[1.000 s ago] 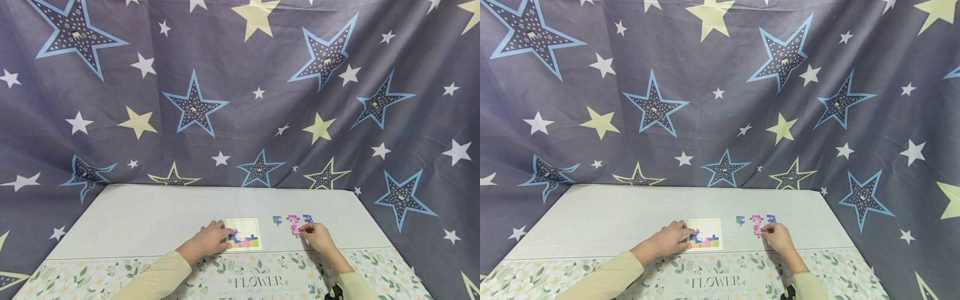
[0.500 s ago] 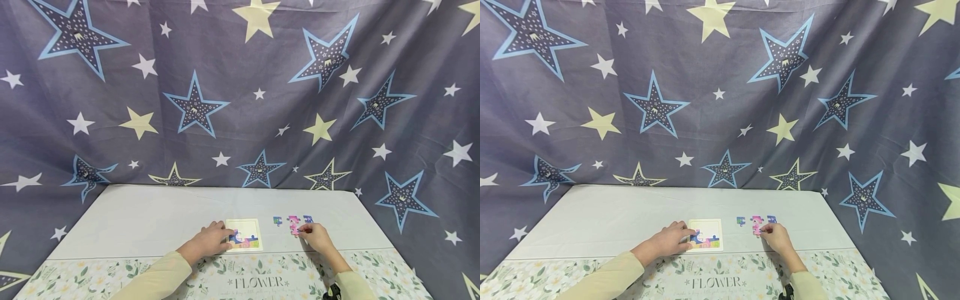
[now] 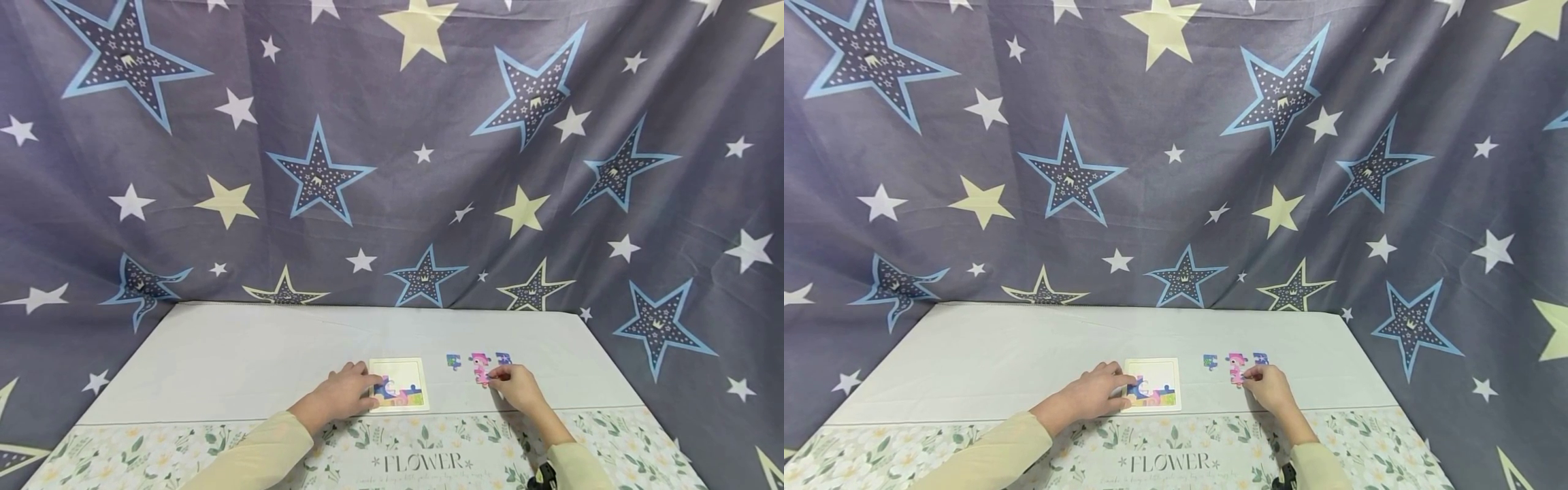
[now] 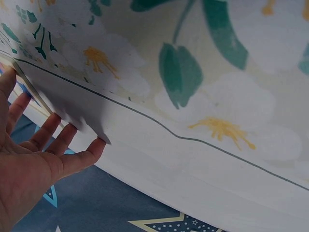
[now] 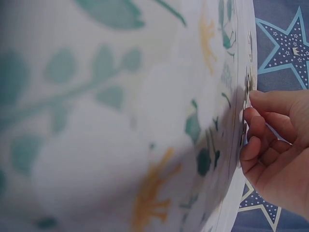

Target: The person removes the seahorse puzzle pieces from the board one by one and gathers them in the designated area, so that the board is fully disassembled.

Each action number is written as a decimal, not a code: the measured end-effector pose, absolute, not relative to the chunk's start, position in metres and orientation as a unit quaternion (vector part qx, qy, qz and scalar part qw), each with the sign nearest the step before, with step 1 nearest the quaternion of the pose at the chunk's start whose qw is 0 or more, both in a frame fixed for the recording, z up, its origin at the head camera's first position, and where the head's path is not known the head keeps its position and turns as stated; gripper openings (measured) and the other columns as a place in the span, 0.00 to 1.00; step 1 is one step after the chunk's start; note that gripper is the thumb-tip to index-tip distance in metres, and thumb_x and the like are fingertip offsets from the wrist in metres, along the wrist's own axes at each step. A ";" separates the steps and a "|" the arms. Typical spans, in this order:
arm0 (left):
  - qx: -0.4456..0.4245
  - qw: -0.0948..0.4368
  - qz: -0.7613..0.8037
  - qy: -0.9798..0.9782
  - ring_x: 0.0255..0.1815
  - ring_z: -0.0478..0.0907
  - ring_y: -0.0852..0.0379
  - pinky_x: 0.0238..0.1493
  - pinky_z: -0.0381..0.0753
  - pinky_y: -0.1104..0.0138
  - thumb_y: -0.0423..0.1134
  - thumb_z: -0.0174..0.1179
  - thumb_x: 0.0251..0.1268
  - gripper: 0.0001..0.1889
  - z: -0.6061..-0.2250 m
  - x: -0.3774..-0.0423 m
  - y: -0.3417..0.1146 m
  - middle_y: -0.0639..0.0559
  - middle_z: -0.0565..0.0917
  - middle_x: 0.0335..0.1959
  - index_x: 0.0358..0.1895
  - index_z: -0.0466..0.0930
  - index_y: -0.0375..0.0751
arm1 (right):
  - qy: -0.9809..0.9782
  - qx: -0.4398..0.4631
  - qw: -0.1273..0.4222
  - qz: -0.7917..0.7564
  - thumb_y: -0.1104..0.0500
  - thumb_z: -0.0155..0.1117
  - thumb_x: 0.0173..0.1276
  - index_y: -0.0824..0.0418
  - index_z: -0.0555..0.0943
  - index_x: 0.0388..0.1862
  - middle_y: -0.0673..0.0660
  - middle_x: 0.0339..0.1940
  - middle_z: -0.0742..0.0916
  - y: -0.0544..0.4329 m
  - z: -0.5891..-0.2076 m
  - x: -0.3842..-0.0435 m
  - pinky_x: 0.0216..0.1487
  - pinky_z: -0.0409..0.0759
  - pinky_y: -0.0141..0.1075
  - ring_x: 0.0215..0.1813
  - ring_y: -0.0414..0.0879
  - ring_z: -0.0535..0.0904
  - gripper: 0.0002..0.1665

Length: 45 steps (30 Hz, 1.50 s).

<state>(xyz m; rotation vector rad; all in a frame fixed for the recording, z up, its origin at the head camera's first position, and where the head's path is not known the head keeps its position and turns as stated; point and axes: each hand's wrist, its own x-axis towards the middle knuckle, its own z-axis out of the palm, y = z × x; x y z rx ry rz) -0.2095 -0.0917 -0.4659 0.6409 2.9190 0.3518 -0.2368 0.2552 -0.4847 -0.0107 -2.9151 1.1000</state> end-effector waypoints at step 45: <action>0.213 0.067 0.125 0.967 0.49 0.71 0.51 0.54 0.70 0.38 0.56 0.57 0.61 0.24 -0.471 -0.211 -0.093 0.49 0.75 0.49 0.60 0.75 0.55 | -0.936 -0.001 -0.006 0.352 0.65 0.63 0.61 0.67 0.82 0.36 0.56 0.29 0.83 0.256 -0.483 -0.237 0.25 0.73 0.33 0.28 0.43 0.74 0.06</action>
